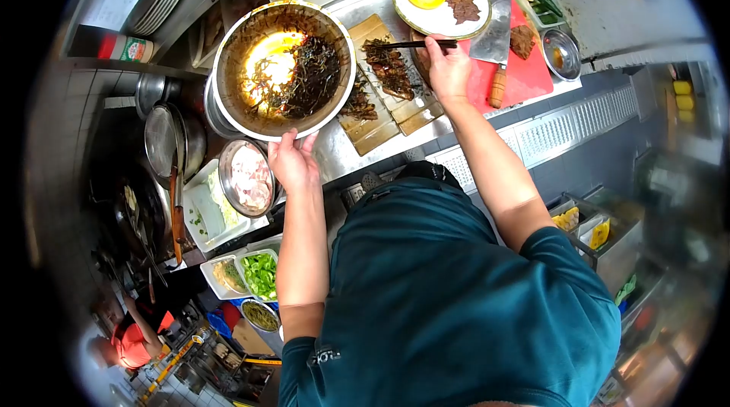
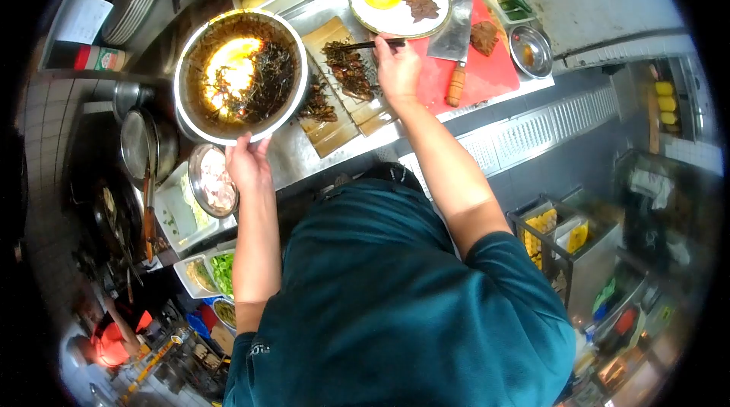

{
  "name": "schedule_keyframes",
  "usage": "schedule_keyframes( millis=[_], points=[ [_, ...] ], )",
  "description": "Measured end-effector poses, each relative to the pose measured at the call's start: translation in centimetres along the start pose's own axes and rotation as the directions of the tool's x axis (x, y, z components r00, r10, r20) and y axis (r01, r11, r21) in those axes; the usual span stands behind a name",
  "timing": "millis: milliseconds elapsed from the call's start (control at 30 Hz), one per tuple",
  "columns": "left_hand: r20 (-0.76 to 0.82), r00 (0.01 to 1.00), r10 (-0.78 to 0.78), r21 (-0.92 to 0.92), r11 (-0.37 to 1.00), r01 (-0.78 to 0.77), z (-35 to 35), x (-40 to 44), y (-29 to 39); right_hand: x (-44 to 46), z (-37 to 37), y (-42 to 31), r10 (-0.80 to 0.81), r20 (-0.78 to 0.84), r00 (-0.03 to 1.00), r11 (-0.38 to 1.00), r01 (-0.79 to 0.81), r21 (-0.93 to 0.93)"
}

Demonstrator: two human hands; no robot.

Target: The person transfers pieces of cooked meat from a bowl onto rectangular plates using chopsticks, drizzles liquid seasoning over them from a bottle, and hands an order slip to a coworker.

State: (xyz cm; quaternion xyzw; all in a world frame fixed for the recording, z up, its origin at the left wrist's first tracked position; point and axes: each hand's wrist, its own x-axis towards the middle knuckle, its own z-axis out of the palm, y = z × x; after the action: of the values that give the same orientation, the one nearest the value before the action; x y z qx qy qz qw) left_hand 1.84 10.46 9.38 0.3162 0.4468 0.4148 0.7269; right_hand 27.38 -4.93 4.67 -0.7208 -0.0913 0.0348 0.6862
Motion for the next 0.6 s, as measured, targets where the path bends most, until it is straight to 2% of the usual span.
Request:
schedule_keyframes(
  millis=[67,133,233,333,367,467,600],
  points=[
    [-0.006,1.000,0.009,0.001,1.000,-0.009,-0.2,0.2,-0.1,0.5,-0.7,1.6,-0.027,-0.040,0.999,0.996,0.030,0.087],
    [-0.017,1.000,0.010,0.002,1.000,-0.010,-0.2,0.2,0.1,-0.1,-2.0,-1.0,0.070,-0.024,0.997,0.978,-0.064,0.197],
    [-0.032,0.999,0.009,0.001,1.000,-0.009,0.1,0.0,0.4,-1.3,-3.2,-4.0,0.080,-0.025,0.996,0.990,-0.077,0.116],
    [-0.024,1.000,0.011,-0.002,1.000,-0.011,0.1,0.3,0.4,-1.7,-3.5,-2.9,0.044,-0.001,0.999,0.998,-0.044,0.040],
    [-0.018,1.000,0.009,0.001,1.000,-0.009,-0.1,0.5,0.3,-1.8,-3.6,-2.6,0.033,-0.001,0.999,0.998,-0.033,-0.045],
    [-0.033,0.999,0.011,-0.009,1.000,-0.011,-0.2,0.8,0.2,-2.4,-3.5,-2.9,-0.076,0.042,0.996,0.984,0.082,-0.157],
    [-0.066,0.998,-0.015,-0.025,1.000,0.013,-0.1,1.0,0.4,-2.8,-3.8,-3.6,-0.100,0.038,0.994,0.983,0.104,-0.150]
  ],
)
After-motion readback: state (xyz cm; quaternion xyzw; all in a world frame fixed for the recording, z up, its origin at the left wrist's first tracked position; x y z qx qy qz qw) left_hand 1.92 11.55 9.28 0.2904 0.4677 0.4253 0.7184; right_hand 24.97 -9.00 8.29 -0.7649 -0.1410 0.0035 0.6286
